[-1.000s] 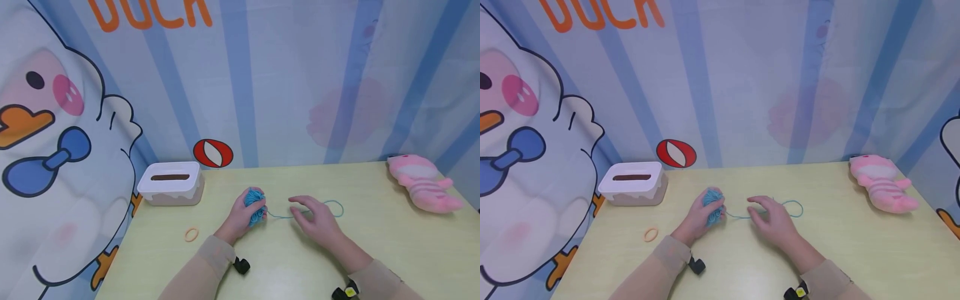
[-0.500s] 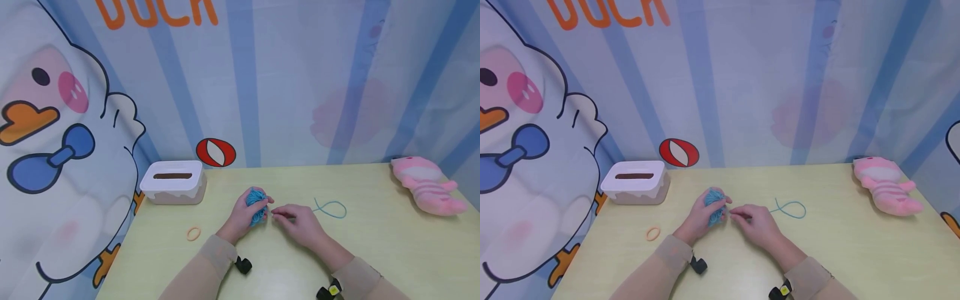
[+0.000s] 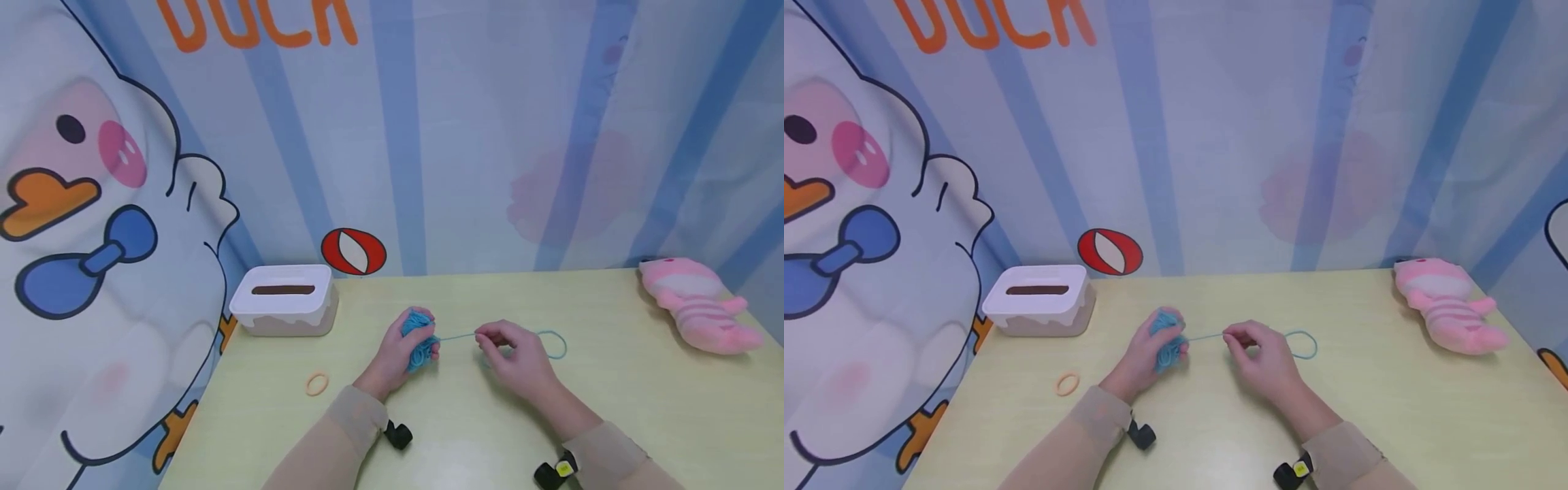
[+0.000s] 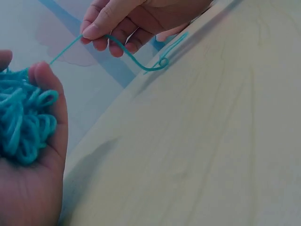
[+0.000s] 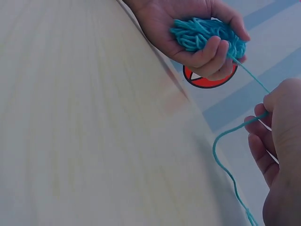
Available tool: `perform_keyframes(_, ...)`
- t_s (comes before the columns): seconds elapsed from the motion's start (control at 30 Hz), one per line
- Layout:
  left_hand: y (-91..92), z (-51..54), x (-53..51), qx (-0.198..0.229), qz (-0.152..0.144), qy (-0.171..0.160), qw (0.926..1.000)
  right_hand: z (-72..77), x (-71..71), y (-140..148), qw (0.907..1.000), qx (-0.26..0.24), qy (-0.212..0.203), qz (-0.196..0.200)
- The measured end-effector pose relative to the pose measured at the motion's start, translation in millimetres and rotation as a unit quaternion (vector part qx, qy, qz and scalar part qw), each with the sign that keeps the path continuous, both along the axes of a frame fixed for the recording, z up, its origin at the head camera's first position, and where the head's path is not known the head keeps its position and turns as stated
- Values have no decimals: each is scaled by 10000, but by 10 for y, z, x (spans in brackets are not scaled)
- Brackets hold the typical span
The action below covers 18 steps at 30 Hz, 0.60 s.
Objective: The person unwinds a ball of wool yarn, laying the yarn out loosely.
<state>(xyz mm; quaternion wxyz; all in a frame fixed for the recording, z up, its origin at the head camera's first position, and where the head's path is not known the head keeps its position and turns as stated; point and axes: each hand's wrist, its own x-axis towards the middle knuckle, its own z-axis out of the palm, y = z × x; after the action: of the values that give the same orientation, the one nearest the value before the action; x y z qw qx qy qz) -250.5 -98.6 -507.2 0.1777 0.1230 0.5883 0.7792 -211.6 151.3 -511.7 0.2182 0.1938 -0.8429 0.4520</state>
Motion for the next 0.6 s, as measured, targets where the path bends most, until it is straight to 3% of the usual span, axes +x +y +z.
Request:
perform_keyframes(0.3, 0, -36, -19, -224, 188, 120, 9995, 29, 33, 356, 9983, -387, -115, -409)
perform_keyframes(0.6, 5, -20, -14, -48, 239, 129, 9996, 26, 34, 689, 9946, -346, -443, -873)
